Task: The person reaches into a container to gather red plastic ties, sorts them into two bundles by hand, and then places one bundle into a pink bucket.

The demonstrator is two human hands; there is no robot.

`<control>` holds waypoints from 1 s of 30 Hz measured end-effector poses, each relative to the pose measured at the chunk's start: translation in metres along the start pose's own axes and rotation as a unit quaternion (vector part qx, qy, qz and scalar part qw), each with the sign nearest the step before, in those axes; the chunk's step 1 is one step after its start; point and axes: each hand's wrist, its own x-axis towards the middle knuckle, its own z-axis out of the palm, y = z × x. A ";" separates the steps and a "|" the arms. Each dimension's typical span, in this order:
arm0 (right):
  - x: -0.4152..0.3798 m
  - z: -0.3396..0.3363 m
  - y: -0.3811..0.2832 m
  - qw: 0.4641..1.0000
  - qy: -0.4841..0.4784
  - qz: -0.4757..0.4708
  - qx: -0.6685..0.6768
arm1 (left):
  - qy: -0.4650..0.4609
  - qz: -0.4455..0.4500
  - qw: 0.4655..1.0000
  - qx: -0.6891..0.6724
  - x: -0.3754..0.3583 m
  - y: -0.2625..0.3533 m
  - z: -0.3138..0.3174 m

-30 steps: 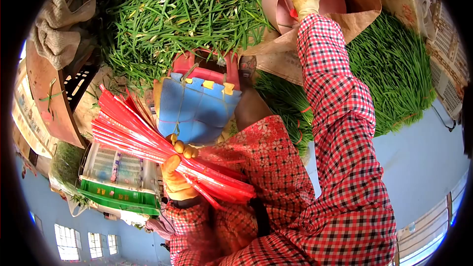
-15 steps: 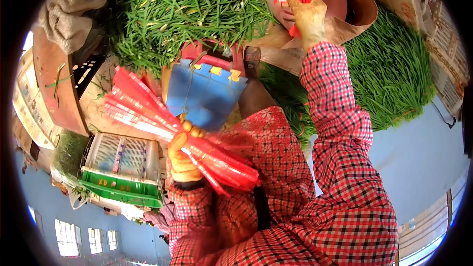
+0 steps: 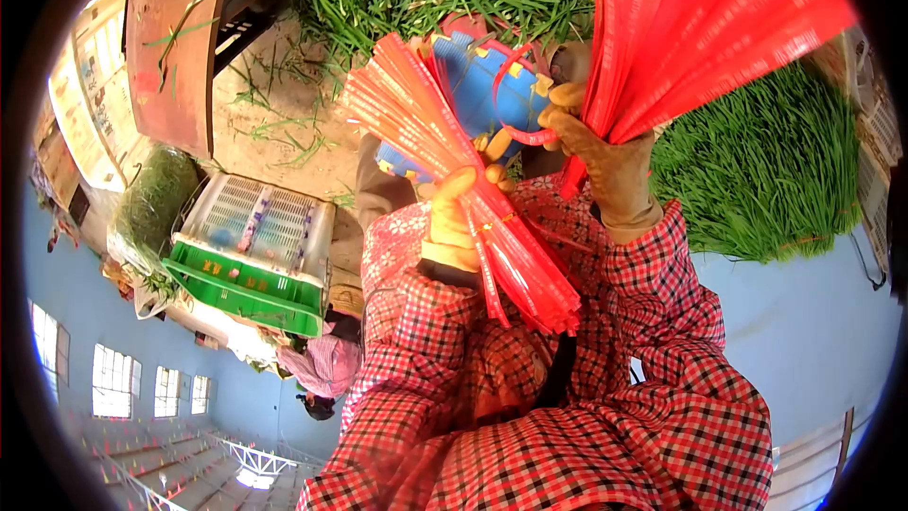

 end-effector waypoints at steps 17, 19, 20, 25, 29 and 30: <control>-0.042 -0.024 0.009 0.991 -0.090 0.099 0.014 | -0.086 0.064 0.992 0.066 -0.006 0.021 0.012; -0.031 -0.028 0.001 0.989 -0.065 0.123 -0.040 | -0.079 0.058 0.992 0.081 -0.006 0.023 0.012; -0.025 -0.029 -0.007 0.987 -0.052 0.135 -0.067 | -0.071 0.063 0.990 0.106 -0.006 0.025 0.014; -0.015 -0.004 0.000 0.988 -0.124 0.089 -0.029 | -0.022 0.090 0.966 0.243 -0.005 0.025 0.025; 0.000 0.035 0.008 0.964 -0.214 0.039 -0.151 | 0.009 0.106 0.953 0.284 -0.001 0.048 0.026; -0.001 0.034 0.014 0.933 -0.216 -0.065 -0.281 | 0.045 0.111 0.954 0.276 -0.008 0.044 0.038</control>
